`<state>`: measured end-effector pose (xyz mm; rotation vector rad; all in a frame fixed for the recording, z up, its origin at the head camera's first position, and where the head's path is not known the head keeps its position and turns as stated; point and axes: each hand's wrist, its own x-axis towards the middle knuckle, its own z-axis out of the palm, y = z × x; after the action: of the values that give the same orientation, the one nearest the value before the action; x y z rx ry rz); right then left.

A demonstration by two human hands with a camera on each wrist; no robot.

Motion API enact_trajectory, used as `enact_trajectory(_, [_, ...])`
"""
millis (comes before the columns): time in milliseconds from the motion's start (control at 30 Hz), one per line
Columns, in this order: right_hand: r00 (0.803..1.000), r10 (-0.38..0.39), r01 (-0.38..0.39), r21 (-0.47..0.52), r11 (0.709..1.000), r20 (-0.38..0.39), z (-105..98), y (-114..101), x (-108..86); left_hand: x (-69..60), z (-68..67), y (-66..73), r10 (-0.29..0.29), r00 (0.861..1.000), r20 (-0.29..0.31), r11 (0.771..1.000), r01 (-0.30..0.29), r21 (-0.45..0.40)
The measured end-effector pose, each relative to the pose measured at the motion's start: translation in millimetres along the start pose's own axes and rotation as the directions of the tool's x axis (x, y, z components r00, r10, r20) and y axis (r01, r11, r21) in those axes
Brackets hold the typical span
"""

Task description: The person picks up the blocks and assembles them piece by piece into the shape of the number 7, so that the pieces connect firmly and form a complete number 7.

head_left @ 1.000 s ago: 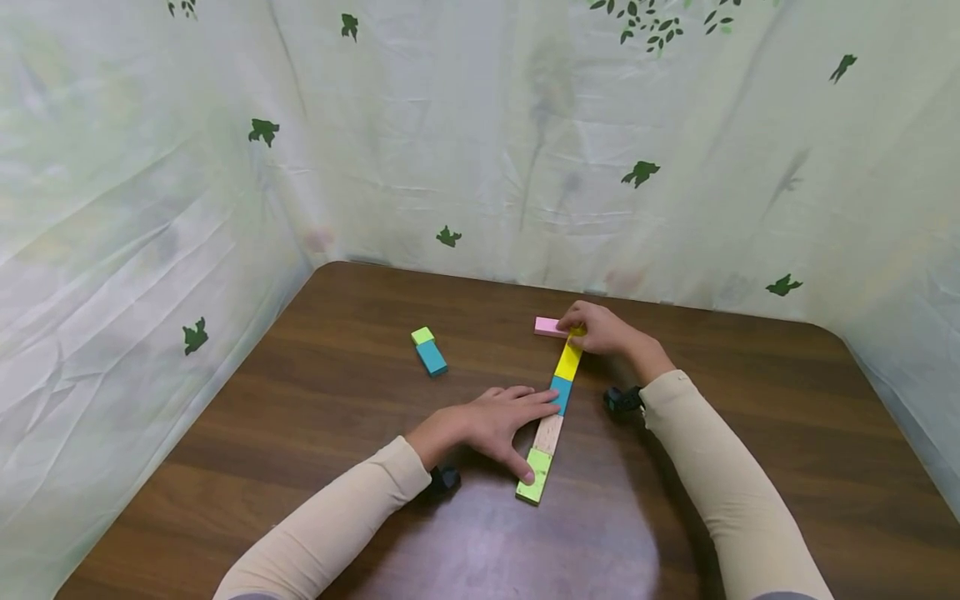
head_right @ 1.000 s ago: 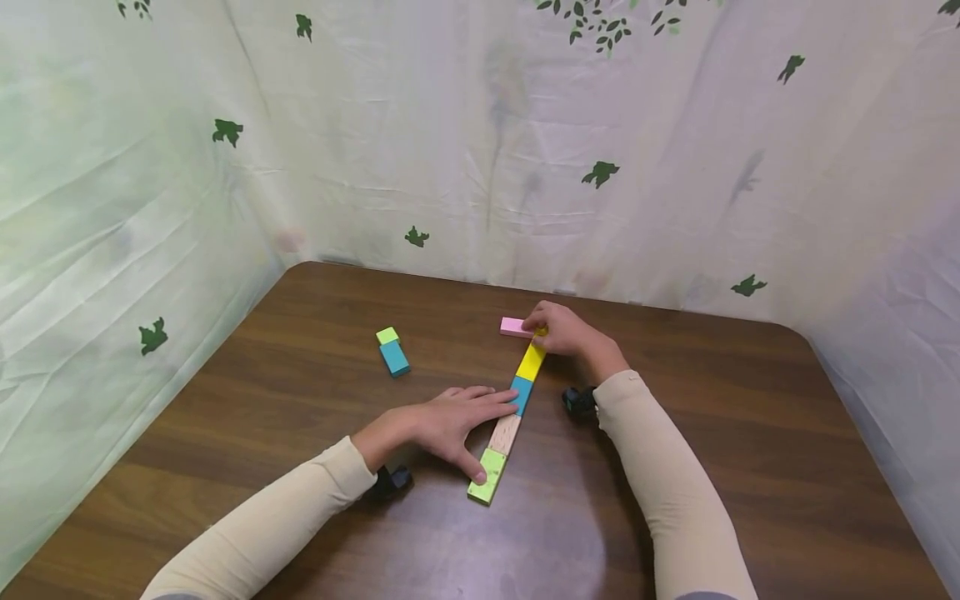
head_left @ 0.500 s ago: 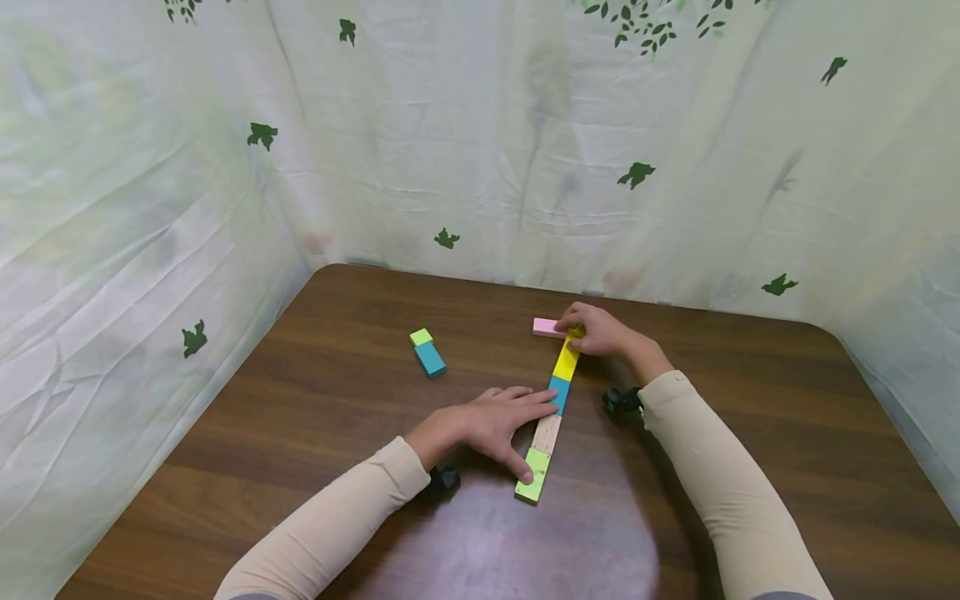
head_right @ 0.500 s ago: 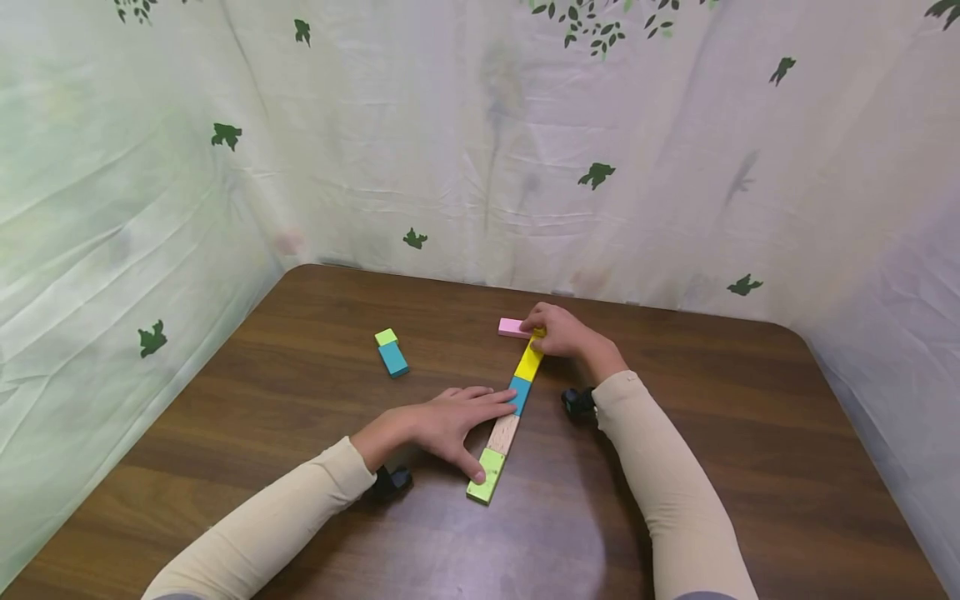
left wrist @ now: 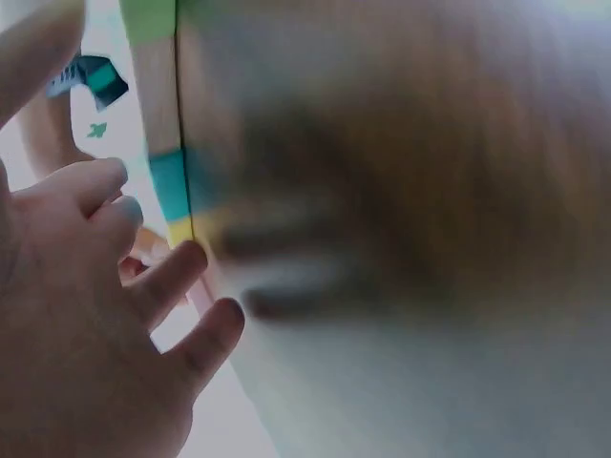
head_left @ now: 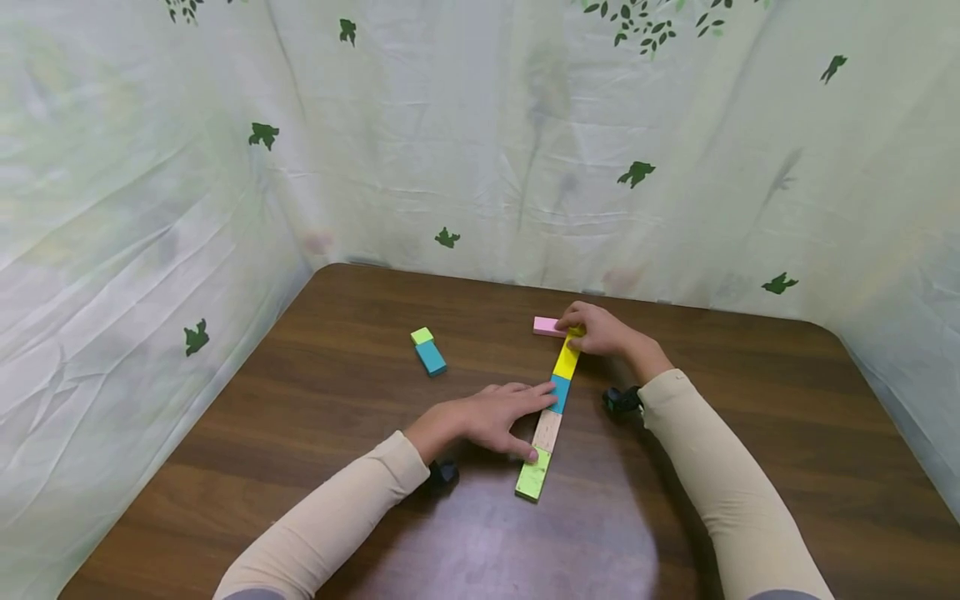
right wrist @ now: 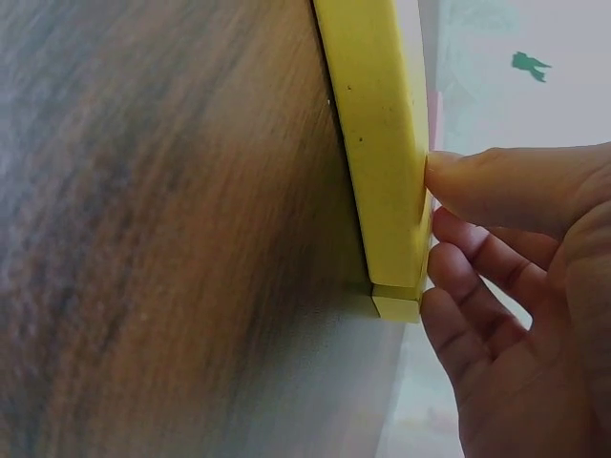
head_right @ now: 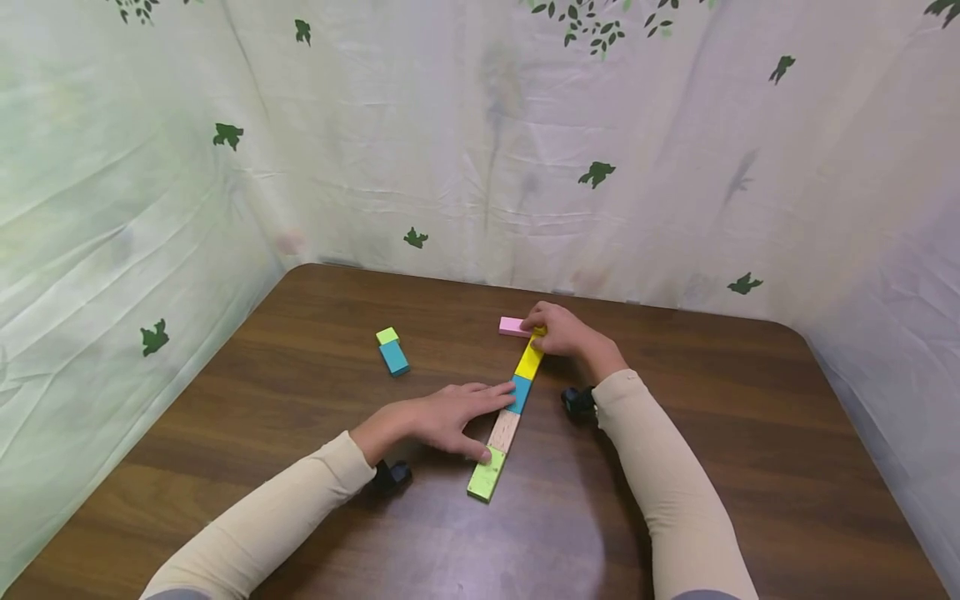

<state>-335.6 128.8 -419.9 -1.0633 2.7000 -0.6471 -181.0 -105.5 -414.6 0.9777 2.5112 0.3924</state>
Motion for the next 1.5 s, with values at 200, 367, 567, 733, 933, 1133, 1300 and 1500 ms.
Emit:
enact_trajectory(200, [1.000, 0.028, -0.028, 0.008, 1.000, 0.008, -4, 1, -1.6, -13.0, -27.4, -25.6, -0.060, 0.989, -0.137, 0.997, 0.065, 0.031])
enact_trajectory(367, [1.000, 0.018, -0.018, 0.015, 1.000, 0.017, -2, 1, -0.1, -39.3, -52.3, -54.6, -0.116, 0.968, -0.224, 0.976, 0.153, 0.155])
enact_trajectory(567, [1.000, 0.008, -0.009, 0.013, 1.000, 0.016, 1, 0, 1.7, -65.1, -63.7, -88.4, -0.132, 0.944, -0.304, 0.923, 0.229, 0.310])
enact_trajectory(733, [0.999, 0.023, -0.023, 0.011, 1.000, 0.023, 1, -1, 1.8, -73.0, -63.1, -101.7, -0.123, 0.943, -0.310, 0.909, 0.232, 0.347])
enact_trajectory(933, [1.000, 0.018, -0.018, 0.000, 1.000, 0.022, 0, -1, 1.4, -70.4, -56.6, -108.9, -0.122, 0.940, -0.320, 0.906, 0.237, 0.351])
enact_trajectory(1133, [1.000, 0.014, -0.014, 0.000, 1.000, 0.019, -1, -2, -0.3, -63.6, -47.9, -117.9, -0.138, 0.943, -0.303, 0.903, 0.245, 0.352])
enact_trajectory(1300, [1.000, 0.004, -0.004, -0.001, 1.000, 0.020, -1, -3, 1.0, -61.0, -46.0, -120.2, -0.143, 0.939, -0.313, 0.895, 0.258, 0.363])
enact_trajectory(1500, [1.000, -0.001, 0.001, -0.002, 1.000, 0.019, -1, -3, 0.9, -61.0, -45.6, -119.0, -0.126, 0.935, -0.332, 0.890, 0.254, 0.379])
